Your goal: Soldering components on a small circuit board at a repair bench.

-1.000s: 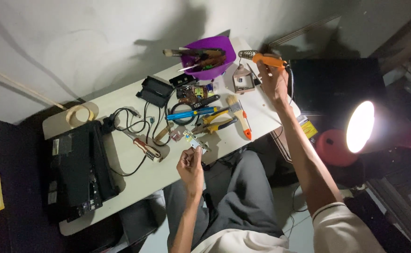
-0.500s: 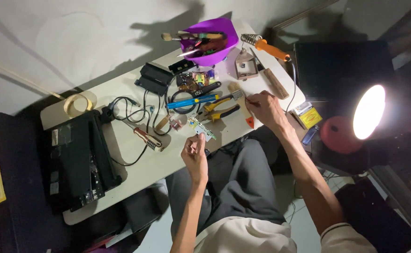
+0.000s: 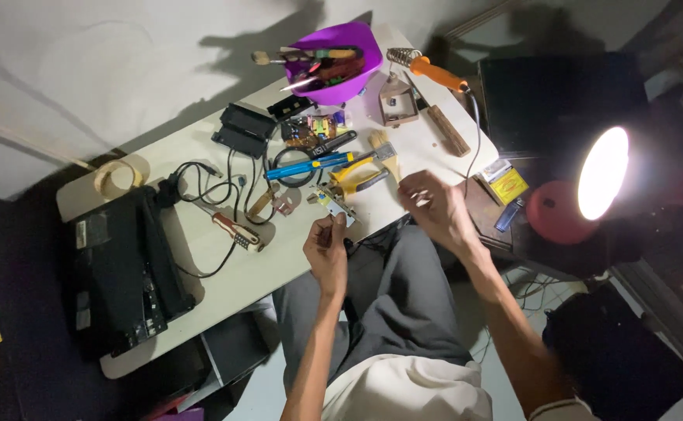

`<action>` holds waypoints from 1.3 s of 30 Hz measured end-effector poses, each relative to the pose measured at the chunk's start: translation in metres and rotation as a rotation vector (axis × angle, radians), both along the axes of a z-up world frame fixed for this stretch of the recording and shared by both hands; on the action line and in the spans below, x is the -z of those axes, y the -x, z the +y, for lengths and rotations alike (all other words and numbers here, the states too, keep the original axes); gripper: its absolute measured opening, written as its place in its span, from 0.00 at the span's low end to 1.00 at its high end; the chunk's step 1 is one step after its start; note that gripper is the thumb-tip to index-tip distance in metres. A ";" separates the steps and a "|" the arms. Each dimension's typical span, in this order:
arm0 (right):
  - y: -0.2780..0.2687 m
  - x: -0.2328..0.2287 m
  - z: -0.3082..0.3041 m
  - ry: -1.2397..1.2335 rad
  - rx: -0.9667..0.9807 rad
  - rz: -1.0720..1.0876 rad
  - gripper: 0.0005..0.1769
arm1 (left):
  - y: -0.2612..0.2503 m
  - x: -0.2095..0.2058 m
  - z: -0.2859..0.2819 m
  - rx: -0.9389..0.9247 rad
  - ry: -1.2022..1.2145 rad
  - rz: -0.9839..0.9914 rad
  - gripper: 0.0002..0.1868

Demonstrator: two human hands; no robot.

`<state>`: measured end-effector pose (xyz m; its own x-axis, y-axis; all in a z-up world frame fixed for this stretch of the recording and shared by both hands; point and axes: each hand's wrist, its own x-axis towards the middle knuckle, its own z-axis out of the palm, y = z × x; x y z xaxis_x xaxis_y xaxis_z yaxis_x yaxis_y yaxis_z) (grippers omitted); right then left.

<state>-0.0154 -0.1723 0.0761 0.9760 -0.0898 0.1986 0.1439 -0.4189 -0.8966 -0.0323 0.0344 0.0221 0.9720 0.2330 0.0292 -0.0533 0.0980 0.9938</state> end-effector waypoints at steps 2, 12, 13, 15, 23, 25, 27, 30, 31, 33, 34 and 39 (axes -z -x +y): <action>0.014 -0.006 0.014 -0.087 -0.023 -0.003 0.12 | -0.002 -0.008 -0.008 0.001 0.016 -0.005 0.15; 0.036 0.001 0.041 -0.326 0.006 -0.028 0.10 | 0.000 -0.015 -0.010 0.010 -0.022 0.022 0.16; 0.037 -0.006 0.043 -0.327 0.003 -0.025 0.10 | -0.001 -0.017 -0.012 0.006 -0.023 0.025 0.16; 0.039 -0.020 0.046 -0.347 0.033 -0.159 0.05 | -0.002 -0.022 -0.016 -0.031 0.021 0.036 0.14; 0.033 -0.011 0.055 -0.186 0.005 -0.318 0.08 | -0.009 0.007 -0.011 -0.048 -0.021 0.034 0.12; 0.031 -0.009 0.057 -0.146 -0.004 -0.347 0.08 | -0.009 0.004 -0.011 -0.052 -0.029 0.034 0.11; 0.029 -0.007 0.058 -0.071 -0.027 -0.380 0.07 | -0.007 -0.011 -0.013 -0.040 -0.036 0.015 0.12; 0.027 -0.010 0.060 -0.035 -0.030 -0.392 0.07 | -0.011 0.011 -0.010 -0.040 -0.022 0.025 0.10; 0.027 -0.010 0.060 -0.034 -0.032 -0.393 0.07 | -0.010 0.008 -0.010 -0.042 -0.021 0.024 0.10; 0.026 -0.012 0.061 -0.005 -0.057 -0.413 0.06 | -0.007 0.003 -0.008 -0.047 -0.015 0.040 0.11; 0.026 -0.012 0.061 -0.004 -0.060 -0.414 0.06 | -0.009 0.011 -0.008 -0.049 -0.013 0.040 0.11; 0.025 -0.024 0.064 0.107 -0.174 -0.446 0.05 | -0.013 0.041 -0.010 -0.062 -0.007 0.021 0.07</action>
<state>-0.0408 -0.1087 0.0998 0.7924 0.1108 0.5998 0.5801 -0.4406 -0.6850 -0.0191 0.0247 -0.0185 0.9560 0.2930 0.0108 -0.0384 0.0885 0.9953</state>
